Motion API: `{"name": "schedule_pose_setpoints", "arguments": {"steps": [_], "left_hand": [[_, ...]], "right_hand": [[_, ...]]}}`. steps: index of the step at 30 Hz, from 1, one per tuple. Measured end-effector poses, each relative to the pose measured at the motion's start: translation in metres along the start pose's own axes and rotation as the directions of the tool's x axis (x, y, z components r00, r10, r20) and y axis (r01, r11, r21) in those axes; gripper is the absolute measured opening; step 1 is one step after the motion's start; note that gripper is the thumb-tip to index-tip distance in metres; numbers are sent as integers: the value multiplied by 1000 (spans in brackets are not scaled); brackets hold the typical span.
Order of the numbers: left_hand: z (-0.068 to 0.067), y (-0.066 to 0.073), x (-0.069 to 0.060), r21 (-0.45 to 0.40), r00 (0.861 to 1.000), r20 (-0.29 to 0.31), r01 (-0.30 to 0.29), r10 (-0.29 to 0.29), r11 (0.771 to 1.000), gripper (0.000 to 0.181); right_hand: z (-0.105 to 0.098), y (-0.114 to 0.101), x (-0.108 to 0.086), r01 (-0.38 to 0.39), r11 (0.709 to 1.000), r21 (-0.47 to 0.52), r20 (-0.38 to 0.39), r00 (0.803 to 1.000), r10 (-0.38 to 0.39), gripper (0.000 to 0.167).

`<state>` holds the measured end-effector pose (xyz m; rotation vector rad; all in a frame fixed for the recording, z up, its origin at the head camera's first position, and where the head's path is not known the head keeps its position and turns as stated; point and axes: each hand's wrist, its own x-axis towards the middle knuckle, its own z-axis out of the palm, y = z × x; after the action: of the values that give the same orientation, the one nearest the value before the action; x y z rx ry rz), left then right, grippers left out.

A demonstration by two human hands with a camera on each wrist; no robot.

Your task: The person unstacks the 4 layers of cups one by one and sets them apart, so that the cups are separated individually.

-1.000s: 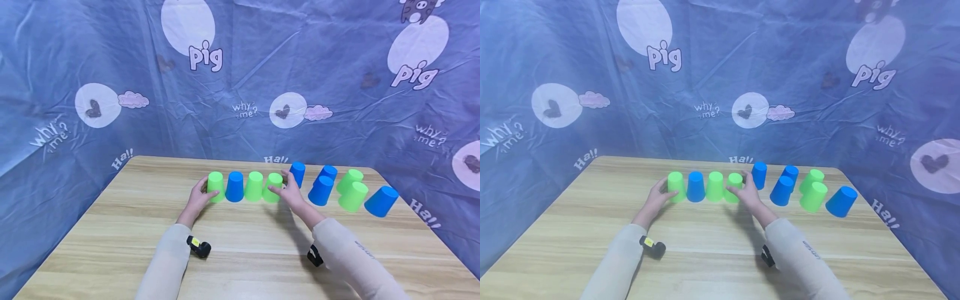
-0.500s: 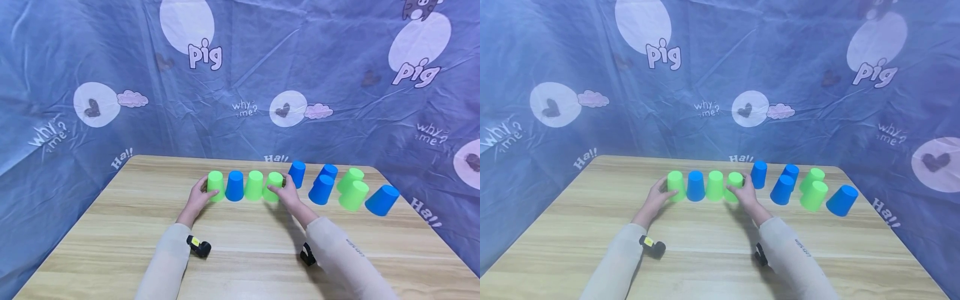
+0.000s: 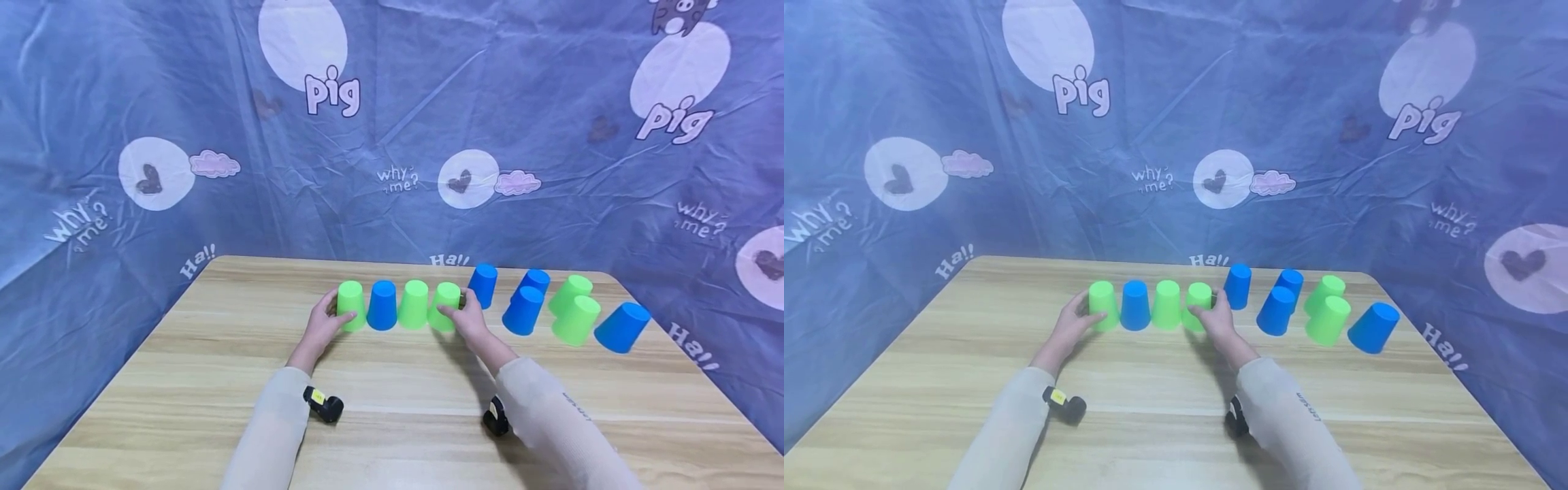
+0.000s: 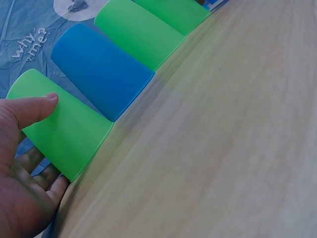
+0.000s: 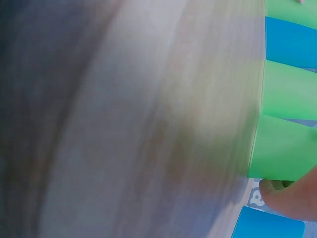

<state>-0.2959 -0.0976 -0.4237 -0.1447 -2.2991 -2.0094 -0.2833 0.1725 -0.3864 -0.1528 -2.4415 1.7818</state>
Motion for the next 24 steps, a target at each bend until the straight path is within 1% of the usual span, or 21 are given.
{"name": "schedule_pose_setpoints", "arguments": {"steps": [4, 10, 15, 24], "left_hand": [[-1, 0, 0, 0, 1000, -1, 3, -3, 1000, 64], [-1, -1, 1, 7, 1000, 2, 11, -11, 1000, 63], [-1, -1, 1, 7, 1000, 3, 3, -3, 1000, 62], [-1, -1, 1, 6, 1000, 8, 2, -2, 1000, 62]], "right_hand": [[1, 2, 0, 2, 1000, 2, 5, 1000, -2, 59], [-1, 4, -1, -22, 1000, -21, 0, 1000, 22, 59], [-3, 4, -3, -1, 1000, -30, -1, 1000, 1, 58], [-16, -5, -21, 27, 1000, -8, 33, 999, -27, 58]]}}
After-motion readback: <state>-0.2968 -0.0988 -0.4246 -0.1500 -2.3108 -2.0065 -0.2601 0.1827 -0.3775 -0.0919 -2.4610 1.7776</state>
